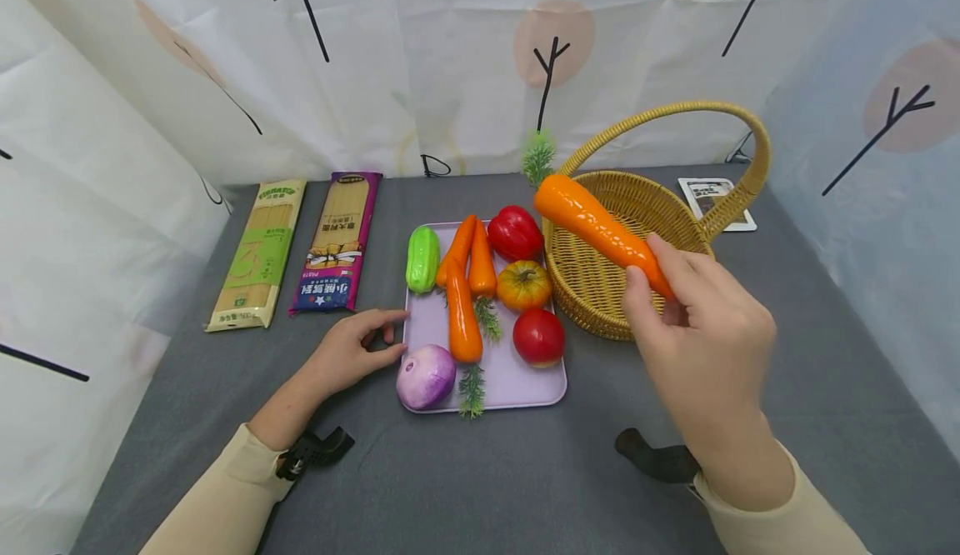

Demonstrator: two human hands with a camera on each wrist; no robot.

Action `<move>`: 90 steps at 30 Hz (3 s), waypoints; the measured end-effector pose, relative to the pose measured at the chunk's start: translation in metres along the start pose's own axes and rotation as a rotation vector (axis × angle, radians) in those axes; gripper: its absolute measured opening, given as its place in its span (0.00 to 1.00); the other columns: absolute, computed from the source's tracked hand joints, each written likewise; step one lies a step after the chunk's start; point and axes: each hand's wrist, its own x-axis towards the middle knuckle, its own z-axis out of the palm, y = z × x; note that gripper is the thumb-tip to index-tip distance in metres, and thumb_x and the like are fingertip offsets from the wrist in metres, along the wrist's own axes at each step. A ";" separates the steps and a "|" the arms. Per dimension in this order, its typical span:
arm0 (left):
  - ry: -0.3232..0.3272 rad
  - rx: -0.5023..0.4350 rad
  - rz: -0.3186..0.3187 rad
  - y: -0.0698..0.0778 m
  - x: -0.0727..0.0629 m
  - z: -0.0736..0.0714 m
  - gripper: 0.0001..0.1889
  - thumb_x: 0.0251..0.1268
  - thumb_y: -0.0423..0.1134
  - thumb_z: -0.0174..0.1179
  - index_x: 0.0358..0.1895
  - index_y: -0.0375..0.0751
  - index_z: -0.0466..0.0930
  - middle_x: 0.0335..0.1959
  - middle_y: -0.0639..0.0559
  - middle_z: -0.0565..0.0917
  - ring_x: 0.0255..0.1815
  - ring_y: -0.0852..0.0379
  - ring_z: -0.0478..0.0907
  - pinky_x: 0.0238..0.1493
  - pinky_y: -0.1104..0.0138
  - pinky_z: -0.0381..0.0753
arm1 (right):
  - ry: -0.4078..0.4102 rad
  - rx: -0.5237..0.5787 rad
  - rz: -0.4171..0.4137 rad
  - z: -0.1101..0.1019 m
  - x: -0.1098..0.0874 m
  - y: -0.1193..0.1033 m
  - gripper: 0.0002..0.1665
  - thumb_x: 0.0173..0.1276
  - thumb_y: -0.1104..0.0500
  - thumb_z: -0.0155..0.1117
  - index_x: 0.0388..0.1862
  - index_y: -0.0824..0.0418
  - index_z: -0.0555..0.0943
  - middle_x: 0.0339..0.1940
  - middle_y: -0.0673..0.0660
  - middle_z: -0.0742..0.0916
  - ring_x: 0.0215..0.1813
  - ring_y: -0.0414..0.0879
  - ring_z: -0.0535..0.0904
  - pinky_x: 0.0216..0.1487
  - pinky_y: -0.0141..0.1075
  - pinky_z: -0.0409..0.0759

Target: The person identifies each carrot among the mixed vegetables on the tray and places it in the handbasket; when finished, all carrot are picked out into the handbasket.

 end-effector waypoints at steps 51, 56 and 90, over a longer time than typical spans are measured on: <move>-0.017 -0.010 -0.025 0.000 -0.001 -0.001 0.23 0.63 0.39 0.73 0.62 0.45 0.83 0.34 0.58 0.77 0.32 0.57 0.70 0.34 0.65 0.68 | -0.091 -0.278 0.246 -0.006 0.024 0.053 0.20 0.75 0.54 0.57 0.55 0.65 0.87 0.39 0.68 0.89 0.28 0.60 0.78 0.30 0.38 0.64; -0.018 -0.012 -0.030 0.001 -0.001 -0.001 0.23 0.63 0.39 0.73 0.62 0.44 0.83 0.34 0.58 0.77 0.32 0.57 0.70 0.34 0.65 0.68 | -0.177 -0.301 0.278 0.008 0.022 0.058 0.23 0.77 0.52 0.56 0.58 0.66 0.85 0.43 0.69 0.88 0.31 0.65 0.80 0.28 0.55 0.70; -0.008 -0.001 -0.014 0.002 -0.001 0.000 0.23 0.63 0.38 0.73 0.61 0.42 0.83 0.34 0.57 0.77 0.31 0.58 0.69 0.34 0.65 0.67 | -0.555 -0.249 0.337 0.090 -0.014 0.092 0.22 0.74 0.53 0.59 0.56 0.66 0.87 0.30 0.64 0.87 0.25 0.59 0.78 0.22 0.48 0.68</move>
